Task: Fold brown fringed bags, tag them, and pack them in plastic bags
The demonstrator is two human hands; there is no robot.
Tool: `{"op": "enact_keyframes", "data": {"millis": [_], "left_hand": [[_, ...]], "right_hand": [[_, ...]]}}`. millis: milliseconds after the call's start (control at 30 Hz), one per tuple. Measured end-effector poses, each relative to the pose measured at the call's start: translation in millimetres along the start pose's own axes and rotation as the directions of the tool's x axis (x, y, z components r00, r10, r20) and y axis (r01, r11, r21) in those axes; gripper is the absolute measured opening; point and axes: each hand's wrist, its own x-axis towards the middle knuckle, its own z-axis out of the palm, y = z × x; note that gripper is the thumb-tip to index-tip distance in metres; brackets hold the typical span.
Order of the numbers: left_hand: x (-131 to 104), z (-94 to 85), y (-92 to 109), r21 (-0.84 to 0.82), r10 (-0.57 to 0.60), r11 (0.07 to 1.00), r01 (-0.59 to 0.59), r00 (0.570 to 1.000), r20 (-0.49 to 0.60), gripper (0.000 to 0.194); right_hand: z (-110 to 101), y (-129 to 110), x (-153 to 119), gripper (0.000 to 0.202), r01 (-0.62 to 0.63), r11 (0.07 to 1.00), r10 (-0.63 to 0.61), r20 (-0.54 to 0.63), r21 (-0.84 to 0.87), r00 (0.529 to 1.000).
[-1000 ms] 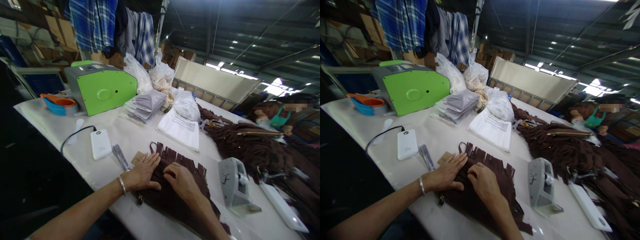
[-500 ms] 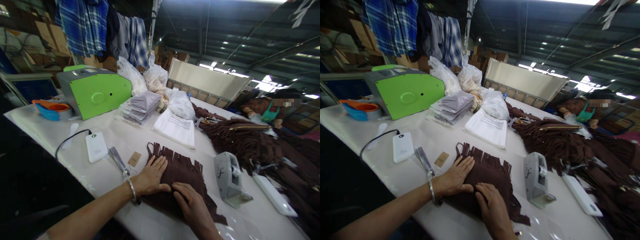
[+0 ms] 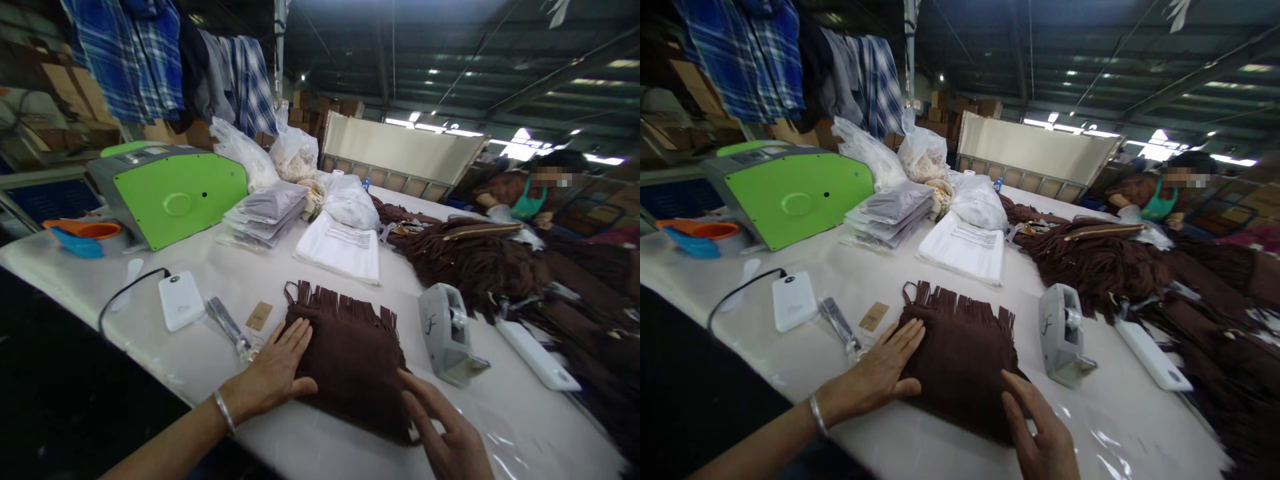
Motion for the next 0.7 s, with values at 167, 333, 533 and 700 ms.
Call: {"op": "enact_keyframes", "data": {"millis": [167,333,533,700], "left_hand": [[11.1,1.0,5.9,0.103,0.081,0.992,-0.079,0.997,-0.016,0.08],[23.4,4.2,2.1,0.242,0.215,0.957,-0.159,0.95,-0.228,0.082],[50.3,12.0,32.2,0.314,0.391,0.894,-0.321,0.9,-0.193,0.077],[111.0,-15.5,96.2,0.219,0.273,0.953,-0.21,0.909,-0.316,0.042]], "right_hand": [[-32.3,25.1,-21.5,0.042,-0.257,0.966,0.254,-0.23,0.018,0.939],[-61.5,48.9,-39.4,0.049,-0.485,0.871,0.489,-0.234,0.08,0.84],[-50.6,40.3,-32.8,0.045,-0.566,0.822,0.563,0.065,0.06,0.824],[-32.9,30.5,-20.9,0.039,-0.503,0.858,0.494,0.096,0.107,0.864]]}}
